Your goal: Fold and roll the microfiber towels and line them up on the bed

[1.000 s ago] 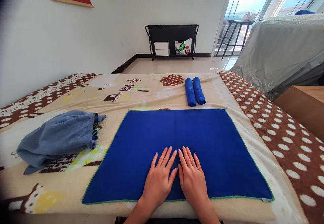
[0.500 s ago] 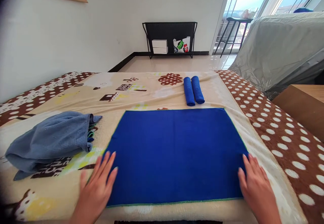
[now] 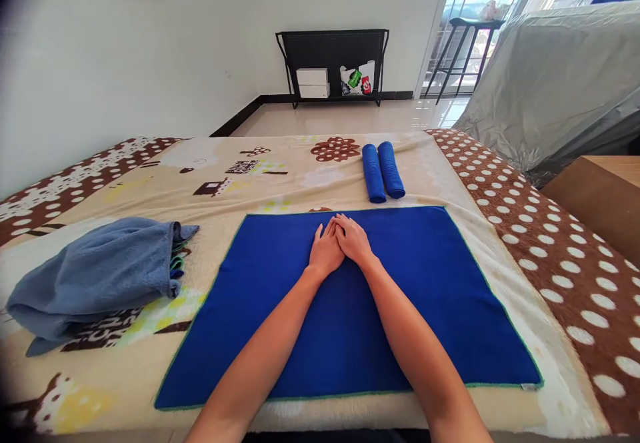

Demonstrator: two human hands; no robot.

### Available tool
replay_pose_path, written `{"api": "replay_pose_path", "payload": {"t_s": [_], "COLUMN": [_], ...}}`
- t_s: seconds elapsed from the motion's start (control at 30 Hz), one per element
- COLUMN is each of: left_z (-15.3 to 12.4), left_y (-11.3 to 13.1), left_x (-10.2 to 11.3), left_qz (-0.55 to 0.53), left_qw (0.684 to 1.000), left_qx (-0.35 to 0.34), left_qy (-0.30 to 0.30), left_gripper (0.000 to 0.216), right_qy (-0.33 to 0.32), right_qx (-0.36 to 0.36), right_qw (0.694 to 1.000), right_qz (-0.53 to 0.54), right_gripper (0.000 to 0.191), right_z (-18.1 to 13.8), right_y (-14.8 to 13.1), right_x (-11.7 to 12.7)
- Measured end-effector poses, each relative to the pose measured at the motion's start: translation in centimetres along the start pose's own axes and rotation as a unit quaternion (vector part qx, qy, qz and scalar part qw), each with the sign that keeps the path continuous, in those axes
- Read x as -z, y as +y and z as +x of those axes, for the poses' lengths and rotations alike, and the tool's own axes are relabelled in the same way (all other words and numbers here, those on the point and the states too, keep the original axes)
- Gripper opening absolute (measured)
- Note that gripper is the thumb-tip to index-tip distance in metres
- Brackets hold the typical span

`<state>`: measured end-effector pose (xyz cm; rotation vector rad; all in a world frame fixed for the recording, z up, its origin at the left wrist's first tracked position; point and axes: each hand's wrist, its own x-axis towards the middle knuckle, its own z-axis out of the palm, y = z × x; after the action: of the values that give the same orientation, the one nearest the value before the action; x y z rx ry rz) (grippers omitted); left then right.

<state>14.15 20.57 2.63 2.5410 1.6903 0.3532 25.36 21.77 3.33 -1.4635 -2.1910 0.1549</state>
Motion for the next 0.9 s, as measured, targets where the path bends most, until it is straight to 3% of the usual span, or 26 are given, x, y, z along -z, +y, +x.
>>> {"api": "replay_pose_path", "payload": {"t_s": [0.2, 0.47, 0.57, 0.7, 0.9], "left_z": [0.3, -2.0, -3.4, -4.6, -5.1], "left_y": [-3.2, -15.2, -18.4, -20.8, -22.2], "left_x": [-0.2, 2.5, 3.3, 4.0, 4.5], "left_qz": [0.005, 0.046, 0.058, 0.066, 0.067], "left_qw": [0.999, 0.99, 0.986, 0.982, 0.98], "left_qx": [0.026, 0.133, 0.157, 0.176, 0.187], "left_qy": [0.022, 0.019, 0.013, 0.012, 0.013], "left_gripper": [0.057, 0.06, 0.061, 0.063, 0.065], "right_qy": [-0.021, -0.032, -0.032, -0.036, -0.031], "right_qx": [0.006, -0.087, -0.117, -0.16, -0.222], "right_qw": [1.0, 0.994, 0.99, 0.982, 0.969], "right_qz": [-0.012, -0.064, -0.077, -0.093, -0.104], "right_gripper": [0.045, 0.055, 0.058, 0.062, 0.072], "right_z": [-1.6, -4.8, -5.8, -7.2, -9.2], "right_y": [6.4, 16.8, 19.6, 22.7, 26.2], "right_x": [1.1, 4.6, 5.6, 6.6, 7.7]}}
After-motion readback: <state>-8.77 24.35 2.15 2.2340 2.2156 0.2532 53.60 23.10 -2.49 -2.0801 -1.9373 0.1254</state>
